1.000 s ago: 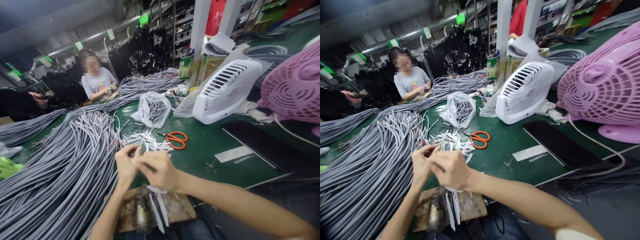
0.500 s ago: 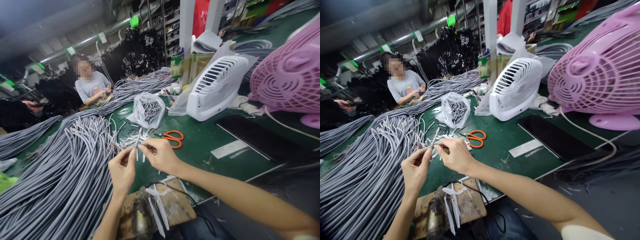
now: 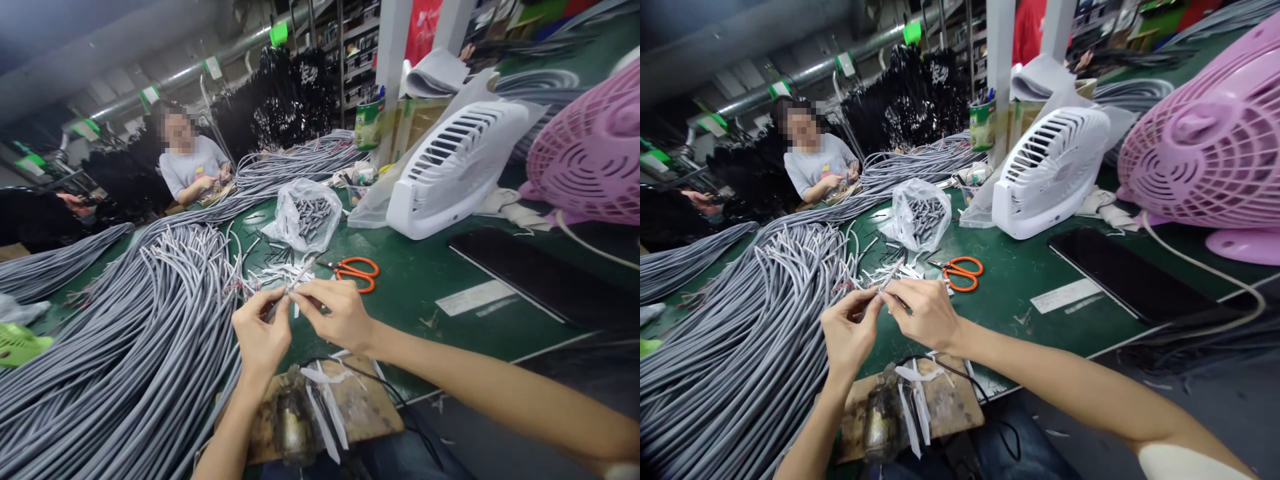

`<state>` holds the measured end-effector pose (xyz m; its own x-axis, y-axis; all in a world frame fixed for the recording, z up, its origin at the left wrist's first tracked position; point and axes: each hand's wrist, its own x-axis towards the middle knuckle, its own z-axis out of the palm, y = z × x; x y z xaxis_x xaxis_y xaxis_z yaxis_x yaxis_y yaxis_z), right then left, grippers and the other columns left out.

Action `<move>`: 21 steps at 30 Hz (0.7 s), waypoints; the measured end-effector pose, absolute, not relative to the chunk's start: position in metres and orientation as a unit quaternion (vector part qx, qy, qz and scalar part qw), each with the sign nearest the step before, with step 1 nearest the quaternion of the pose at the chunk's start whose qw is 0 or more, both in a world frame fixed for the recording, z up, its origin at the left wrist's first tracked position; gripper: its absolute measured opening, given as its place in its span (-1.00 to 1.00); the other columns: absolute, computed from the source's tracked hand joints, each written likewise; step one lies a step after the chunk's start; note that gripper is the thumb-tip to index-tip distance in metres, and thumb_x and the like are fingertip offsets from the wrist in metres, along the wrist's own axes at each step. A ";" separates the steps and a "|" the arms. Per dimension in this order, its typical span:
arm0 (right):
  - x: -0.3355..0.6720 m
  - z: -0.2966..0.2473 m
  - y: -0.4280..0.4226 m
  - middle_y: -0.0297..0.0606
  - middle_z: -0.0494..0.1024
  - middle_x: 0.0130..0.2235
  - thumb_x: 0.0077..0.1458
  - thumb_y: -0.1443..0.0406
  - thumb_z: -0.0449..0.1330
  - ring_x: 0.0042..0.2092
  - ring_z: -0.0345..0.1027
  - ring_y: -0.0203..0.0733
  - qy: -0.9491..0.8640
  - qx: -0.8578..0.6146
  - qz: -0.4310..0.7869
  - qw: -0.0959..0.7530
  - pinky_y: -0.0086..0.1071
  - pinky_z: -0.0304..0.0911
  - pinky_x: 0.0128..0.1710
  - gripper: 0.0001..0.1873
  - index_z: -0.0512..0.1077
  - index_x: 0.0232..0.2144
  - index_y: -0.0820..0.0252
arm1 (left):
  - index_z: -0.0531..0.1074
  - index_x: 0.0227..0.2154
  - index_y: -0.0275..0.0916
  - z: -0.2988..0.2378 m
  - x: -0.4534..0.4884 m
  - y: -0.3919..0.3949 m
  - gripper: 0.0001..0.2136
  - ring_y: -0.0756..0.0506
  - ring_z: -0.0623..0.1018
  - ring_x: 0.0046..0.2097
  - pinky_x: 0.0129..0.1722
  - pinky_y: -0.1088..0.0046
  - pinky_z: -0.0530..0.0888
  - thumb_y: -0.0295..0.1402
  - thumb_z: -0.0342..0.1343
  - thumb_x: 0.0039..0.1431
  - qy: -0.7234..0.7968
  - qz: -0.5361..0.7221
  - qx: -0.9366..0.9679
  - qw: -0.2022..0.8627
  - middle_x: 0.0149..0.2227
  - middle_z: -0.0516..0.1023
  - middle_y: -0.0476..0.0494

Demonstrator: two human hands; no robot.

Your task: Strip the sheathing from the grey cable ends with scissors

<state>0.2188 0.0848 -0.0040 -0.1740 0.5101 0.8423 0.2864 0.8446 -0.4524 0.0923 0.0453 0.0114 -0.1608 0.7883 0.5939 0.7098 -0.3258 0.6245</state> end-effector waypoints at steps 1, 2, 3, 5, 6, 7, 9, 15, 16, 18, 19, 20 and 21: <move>0.219 -0.004 0.087 -0.34 0.44 -0.60 0.10 0.38 0.07 -0.61 0.21 -0.41 -0.759 -0.278 0.110 0.578 -0.54 0.12 -0.56 -0.81 0.40 -0.53 0.27 | 0.52 -0.46 -0.30 0.011 0.093 0.045 -0.87 -0.01 0.52 -0.52 -0.52 0.55 0.43 -0.41 0.08 0.02 0.572 0.486 0.661 0.005 -0.51 0.57 -0.11; 0.218 -0.004 0.089 -0.35 0.42 -0.62 0.09 0.37 0.07 -0.62 0.20 -0.41 -0.756 -0.299 0.127 0.568 -0.54 0.11 -0.58 -0.80 0.40 -0.54 0.27 | 0.52 -0.45 -0.30 0.011 0.093 0.045 -0.86 0.00 0.50 -0.54 -0.52 0.55 0.42 -0.42 0.06 0.03 0.563 0.476 0.675 -0.035 -0.53 0.55 -0.11; 0.217 -0.003 0.089 -0.36 0.41 -0.64 0.09 0.36 0.08 -0.63 0.20 -0.41 -0.752 -0.321 0.138 0.559 -0.54 0.10 -0.60 -0.79 0.39 -0.55 0.26 | 0.53 -0.45 -0.30 0.010 0.093 0.045 -0.85 0.01 0.48 -0.56 -0.53 0.55 0.40 -0.43 0.05 0.03 0.555 0.465 0.686 -0.072 -0.56 0.53 -0.10; 0.215 -0.001 0.086 -0.36 0.40 -0.64 0.10 0.37 0.07 -0.63 0.20 -0.40 -0.746 -0.339 0.122 0.559 -0.54 0.10 -0.60 -0.78 0.38 -0.56 0.26 | 0.55 -0.43 -0.31 0.009 0.091 0.048 -0.82 0.00 0.46 -0.56 -0.53 0.53 0.39 -0.45 0.03 0.04 0.555 0.446 0.694 -0.106 -0.58 0.50 -0.11; 0.214 0.000 0.083 -0.35 0.42 -0.63 0.10 0.38 0.06 -0.62 0.21 -0.40 -0.753 -0.316 0.090 0.570 -0.53 0.10 -0.58 -0.78 0.38 -0.56 0.26 | 0.55 -0.43 -0.31 0.008 0.088 0.051 -0.82 -0.01 0.48 -0.55 -0.51 0.51 0.40 -0.46 0.03 0.02 0.569 0.440 0.688 -0.098 -0.57 0.51 -0.12; 0.212 0.001 0.078 -0.34 0.42 -0.62 0.11 0.38 0.05 -0.61 0.21 -0.39 -0.764 -0.273 0.051 0.583 -0.52 0.10 -0.57 -0.78 0.39 -0.54 0.25 | 0.55 -0.45 -0.31 0.008 0.086 0.054 -0.83 -0.03 0.49 -0.53 -0.48 0.49 0.42 -0.46 0.05 0.00 0.590 0.433 0.678 -0.072 -0.55 0.53 -0.14; 0.208 0.003 0.069 -0.34 0.42 -0.62 0.13 0.37 0.04 -0.60 0.21 -0.38 -0.783 -0.173 -0.015 0.598 -0.49 0.09 -0.55 -0.79 0.40 -0.51 0.25 | 0.56 -0.52 -0.30 0.007 0.080 0.061 -0.87 -0.07 0.52 -0.49 -0.43 0.46 0.44 -0.47 0.09 -0.07 0.637 0.425 0.643 0.017 -0.54 0.56 -0.16; 0.212 0.002 0.080 -0.31 0.44 -0.58 0.10 0.38 0.06 -0.58 0.22 -0.38 -0.762 -0.297 0.060 0.572 -0.51 0.10 -0.53 -0.81 0.40 -0.51 0.27 | 0.56 -0.47 -0.36 0.016 0.075 0.063 -0.76 -0.05 0.51 -0.51 -0.52 0.53 0.40 -0.27 0.09 -0.04 0.610 0.531 0.560 0.180 -0.56 0.56 -0.10; 0.214 0.001 0.085 -0.32 0.44 -0.58 0.10 0.37 0.06 -0.58 0.22 -0.38 -0.758 -0.323 0.080 0.561 -0.51 0.10 -0.53 -0.81 0.40 -0.51 0.26 | 0.56 -0.47 -0.36 0.017 0.076 0.062 -0.75 -0.03 0.49 -0.53 -0.55 0.54 0.38 -0.26 0.10 -0.05 0.605 0.537 0.557 0.186 -0.58 0.54 -0.08; 0.218 0.002 0.091 -0.33 0.43 -0.58 0.09 0.35 0.07 -0.57 0.21 -0.37 -0.757 -0.346 0.112 0.543 -0.51 0.09 -0.53 -0.80 0.41 -0.53 0.25 | 0.56 -0.47 -0.37 0.020 0.078 0.058 -0.75 -0.02 0.47 -0.56 -0.59 0.56 0.36 -0.25 0.11 -0.06 0.601 0.543 0.554 0.193 -0.60 0.52 -0.06; 0.219 0.002 0.093 -0.33 0.43 -0.59 0.09 0.35 0.06 -0.57 0.21 -0.37 -0.759 -0.346 0.122 0.538 -0.51 0.09 -0.53 -0.79 0.40 -0.54 0.25 | 0.56 -0.46 -0.37 0.020 0.078 0.057 -0.75 -0.02 0.47 -0.56 -0.59 0.56 0.36 -0.25 0.12 -0.06 0.598 0.543 0.556 0.195 -0.59 0.52 -0.07; 0.220 0.003 0.093 -0.32 0.42 -0.59 0.09 0.35 0.06 -0.57 0.21 -0.37 -0.760 -0.343 0.130 0.536 -0.51 0.09 -0.53 -0.79 0.40 -0.54 0.25 | 0.56 -0.46 -0.36 0.020 0.079 0.057 -0.75 -0.02 0.48 -0.55 -0.58 0.56 0.38 -0.25 0.12 -0.06 0.596 0.543 0.559 0.195 -0.58 0.53 -0.07; 0.220 0.004 0.093 -0.32 0.42 -0.58 0.10 0.35 0.06 -0.56 0.22 -0.37 -0.760 -0.340 0.135 0.536 -0.51 0.09 -0.52 -0.78 0.40 -0.55 0.25 | 0.56 -0.46 -0.36 0.020 0.079 0.056 -0.75 -0.03 0.49 -0.54 -0.57 0.55 0.39 -0.25 0.12 -0.06 0.594 0.543 0.562 0.193 -0.57 0.54 -0.08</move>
<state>0.2198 0.0925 0.0038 -0.1932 0.6626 0.7237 0.3727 0.7318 -0.5705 0.0793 0.0561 0.0197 -0.2948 0.8764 0.3808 0.4580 -0.2202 0.8613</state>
